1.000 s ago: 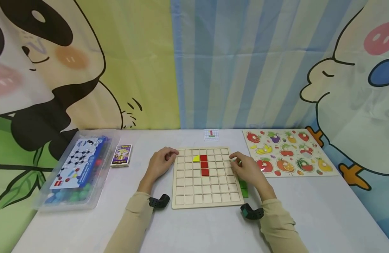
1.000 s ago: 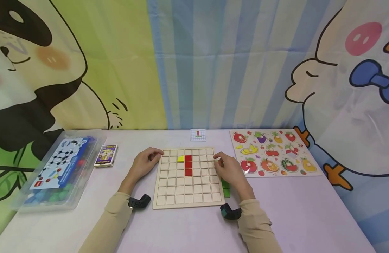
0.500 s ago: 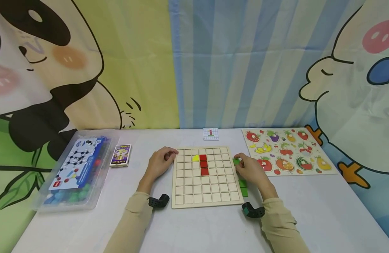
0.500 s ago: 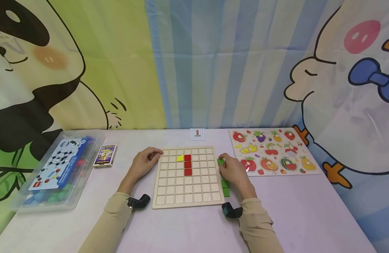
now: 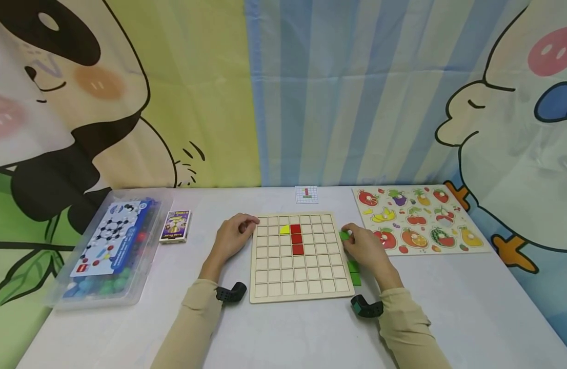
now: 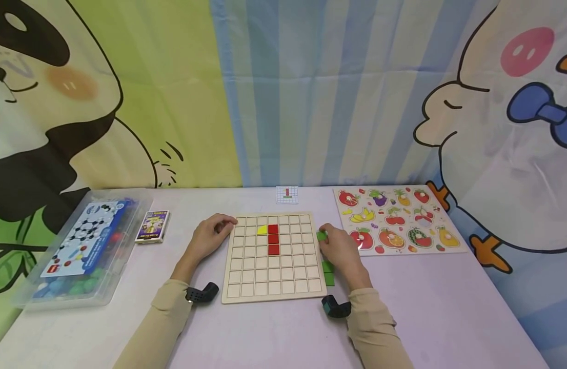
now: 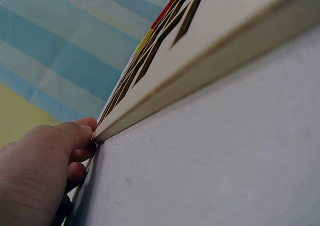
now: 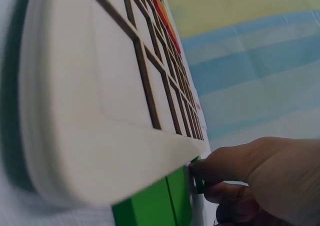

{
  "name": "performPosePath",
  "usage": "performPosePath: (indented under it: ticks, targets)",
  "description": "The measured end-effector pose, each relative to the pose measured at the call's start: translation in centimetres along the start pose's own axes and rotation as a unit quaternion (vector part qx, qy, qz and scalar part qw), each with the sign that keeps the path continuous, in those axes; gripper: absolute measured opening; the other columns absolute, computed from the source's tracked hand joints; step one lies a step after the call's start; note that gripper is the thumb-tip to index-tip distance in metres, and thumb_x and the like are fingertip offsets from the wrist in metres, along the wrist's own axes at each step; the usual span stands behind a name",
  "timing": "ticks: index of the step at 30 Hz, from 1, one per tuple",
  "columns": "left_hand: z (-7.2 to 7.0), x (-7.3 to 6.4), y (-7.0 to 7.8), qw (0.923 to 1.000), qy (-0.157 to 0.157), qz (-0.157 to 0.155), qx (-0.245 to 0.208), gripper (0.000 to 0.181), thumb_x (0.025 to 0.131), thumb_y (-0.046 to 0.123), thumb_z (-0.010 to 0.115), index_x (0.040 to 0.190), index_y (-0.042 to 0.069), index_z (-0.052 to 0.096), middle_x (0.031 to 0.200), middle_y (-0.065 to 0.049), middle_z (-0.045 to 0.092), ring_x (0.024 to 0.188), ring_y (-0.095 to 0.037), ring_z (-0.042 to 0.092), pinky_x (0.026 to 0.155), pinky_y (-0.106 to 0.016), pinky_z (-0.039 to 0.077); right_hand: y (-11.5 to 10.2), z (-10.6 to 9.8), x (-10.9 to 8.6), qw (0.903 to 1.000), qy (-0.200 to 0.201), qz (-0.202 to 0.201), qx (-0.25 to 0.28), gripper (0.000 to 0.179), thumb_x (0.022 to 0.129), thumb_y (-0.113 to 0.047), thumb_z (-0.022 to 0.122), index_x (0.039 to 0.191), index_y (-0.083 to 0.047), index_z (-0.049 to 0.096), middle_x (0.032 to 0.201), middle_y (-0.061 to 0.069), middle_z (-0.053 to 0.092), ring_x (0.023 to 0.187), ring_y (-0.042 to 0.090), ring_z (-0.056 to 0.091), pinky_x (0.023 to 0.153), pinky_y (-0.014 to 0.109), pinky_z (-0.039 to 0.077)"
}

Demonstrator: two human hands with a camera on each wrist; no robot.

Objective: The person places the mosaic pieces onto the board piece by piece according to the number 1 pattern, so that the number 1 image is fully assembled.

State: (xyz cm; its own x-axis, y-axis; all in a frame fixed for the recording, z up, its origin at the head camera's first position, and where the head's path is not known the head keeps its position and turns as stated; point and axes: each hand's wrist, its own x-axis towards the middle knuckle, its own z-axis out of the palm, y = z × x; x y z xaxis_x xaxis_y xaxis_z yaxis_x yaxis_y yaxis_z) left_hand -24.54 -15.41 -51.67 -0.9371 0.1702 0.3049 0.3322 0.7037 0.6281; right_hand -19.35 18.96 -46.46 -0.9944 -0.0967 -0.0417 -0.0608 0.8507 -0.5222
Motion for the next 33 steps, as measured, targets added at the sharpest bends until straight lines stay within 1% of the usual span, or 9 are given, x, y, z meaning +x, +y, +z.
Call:
performPosePath:
  ticks: [5,10,17,21,26,33]
  targets:
    - [0.0,0.0,0.0,1.0,-0.003,-0.004,0.0,0.011,0.092,0.022,0.06,0.099,0.021,0.07,0.076,0.005,0.058,0.063,-0.011,0.047,0.058,-0.026,0.037,-0.1,0.1,0.0,0.9999,0.008,0.007,-0.004,0.031,0.088,-0.012,0.063,0.118,-0.002,0.059,0.065,0.004,0.052,0.053,0.014,0.046,0.049,0.026,0.035]
    - [0.0,-0.1,0.0,0.9999,-0.005,-0.009,-0.002,0.011,0.093,0.022,0.06,0.099,0.021,0.069,0.077,0.005,0.058,0.064,-0.011,0.047,0.059,-0.026,0.037,0.1,0.2,0.1,0.9996,0.024,0.014,-0.008,0.031,0.089,-0.018,0.063,0.115,-0.001,0.06,0.063,0.004,0.051,0.05,0.014,0.044,0.046,0.027,0.033]
    - [0.0,0.0,0.0,1.0,-0.002,-0.008,-0.003,0.011,0.092,0.021,0.06,0.099,0.021,0.069,0.076,0.004,0.058,0.064,-0.011,0.047,0.059,-0.026,0.037,0.4,0.2,0.2,0.9991,0.033,0.024,0.006,0.032,0.089,-0.027,0.061,0.109,-0.002,0.061,0.068,0.005,0.053,0.055,0.016,0.045,0.048,0.027,0.035]
    - [0.0,0.0,0.1,0.9999,-0.002,-0.01,-0.002,0.011,0.092,0.021,0.06,0.099,0.021,0.069,0.076,0.004,0.057,0.065,-0.012,0.047,0.06,-0.026,0.037,0.2,0.3,0.3,0.9988,0.041,0.012,0.025,0.031,0.087,-0.028,0.062,0.105,-0.002,0.061,0.066,0.004,0.05,0.052,0.014,0.043,0.047,0.027,0.033]
    - [0.0,0.0,0.1,0.9999,-0.004,-0.011,-0.003,0.011,0.092,0.021,0.06,0.1,0.021,0.069,0.076,0.004,0.057,0.065,-0.012,0.047,0.06,-0.026,0.037,-0.7,0.6,0.3,0.9974,0.052,-0.002,0.049,0.029,0.086,-0.028,0.062,0.102,-0.004,0.06,0.065,0.003,0.047,0.052,0.013,0.04,0.048,0.027,0.032]
    - [0.0,0.0,0.1,0.9999,-0.004,-0.012,0.0,0.012,0.092,0.021,0.06,0.1,0.021,0.069,0.076,0.004,0.056,0.064,-0.012,0.046,0.059,-0.027,0.036,-2.3,1.5,-0.2,0.9957,0.046,-0.033,0.074,0.026,0.086,-0.029,0.062,0.1,-0.007,0.06,0.065,0.002,0.046,0.052,0.013,0.038,0.05,0.026,0.032]
